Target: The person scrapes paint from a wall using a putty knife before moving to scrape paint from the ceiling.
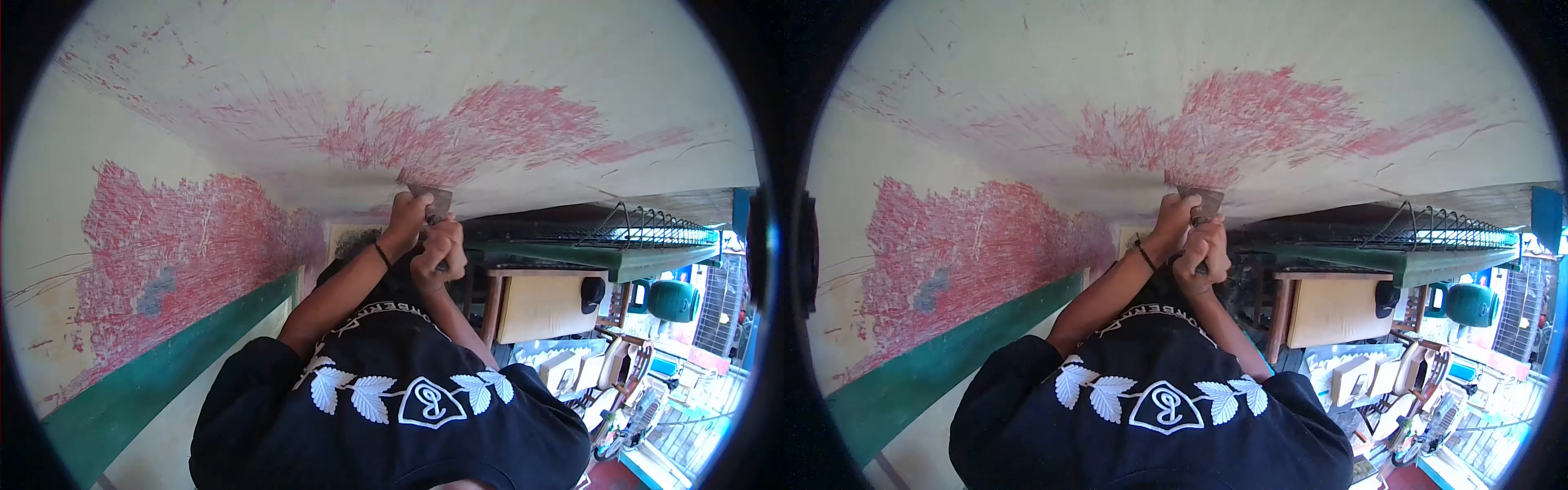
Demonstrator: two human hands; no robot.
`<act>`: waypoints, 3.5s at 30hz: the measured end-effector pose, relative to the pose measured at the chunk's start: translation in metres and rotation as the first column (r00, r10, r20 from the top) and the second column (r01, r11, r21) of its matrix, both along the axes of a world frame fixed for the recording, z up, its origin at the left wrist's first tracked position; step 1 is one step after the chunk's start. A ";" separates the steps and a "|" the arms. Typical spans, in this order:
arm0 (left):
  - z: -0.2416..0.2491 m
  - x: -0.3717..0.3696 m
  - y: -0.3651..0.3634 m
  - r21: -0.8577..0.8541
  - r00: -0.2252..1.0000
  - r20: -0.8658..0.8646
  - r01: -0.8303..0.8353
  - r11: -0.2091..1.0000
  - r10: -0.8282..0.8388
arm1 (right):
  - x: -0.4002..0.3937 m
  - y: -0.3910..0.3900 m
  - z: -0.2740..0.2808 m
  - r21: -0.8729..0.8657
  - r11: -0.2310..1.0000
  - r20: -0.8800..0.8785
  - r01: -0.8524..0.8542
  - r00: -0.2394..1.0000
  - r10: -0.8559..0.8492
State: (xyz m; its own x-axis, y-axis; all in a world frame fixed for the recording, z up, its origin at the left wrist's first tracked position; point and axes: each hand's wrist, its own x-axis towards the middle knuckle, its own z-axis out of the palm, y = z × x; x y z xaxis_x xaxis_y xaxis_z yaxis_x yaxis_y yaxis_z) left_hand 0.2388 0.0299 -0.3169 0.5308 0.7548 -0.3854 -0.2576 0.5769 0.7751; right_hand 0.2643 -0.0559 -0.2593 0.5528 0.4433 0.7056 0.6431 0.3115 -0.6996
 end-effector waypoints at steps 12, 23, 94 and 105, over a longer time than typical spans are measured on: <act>0.052 0.002 -0.005 -0.119 0.992 -0.043 -0.123 0.985 0.119 | -0.008 -0.005 0.038 -0.126 0.991 -0.196 0.050 0.978 -0.075; 0.019 -0.011 0.011 0.128 1.000 0.011 0.010 0.992 -0.011 | -0.018 -0.004 0.045 0.150 0.987 0.011 -0.062 0.998 0.062; 0.019 -0.010 0.014 0.793 0.924 -0.326 0.151 0.590 0.201 | 0.018 0.008 0.056 0.147 0.948 0.115 -0.282 0.957 0.267; -0.025 -0.013 0.015 0.561 0.889 -0.443 0.172 0.810 0.118 | 0.016 0.009 0.012 -0.060 0.969 0.056 -0.238 0.969 0.242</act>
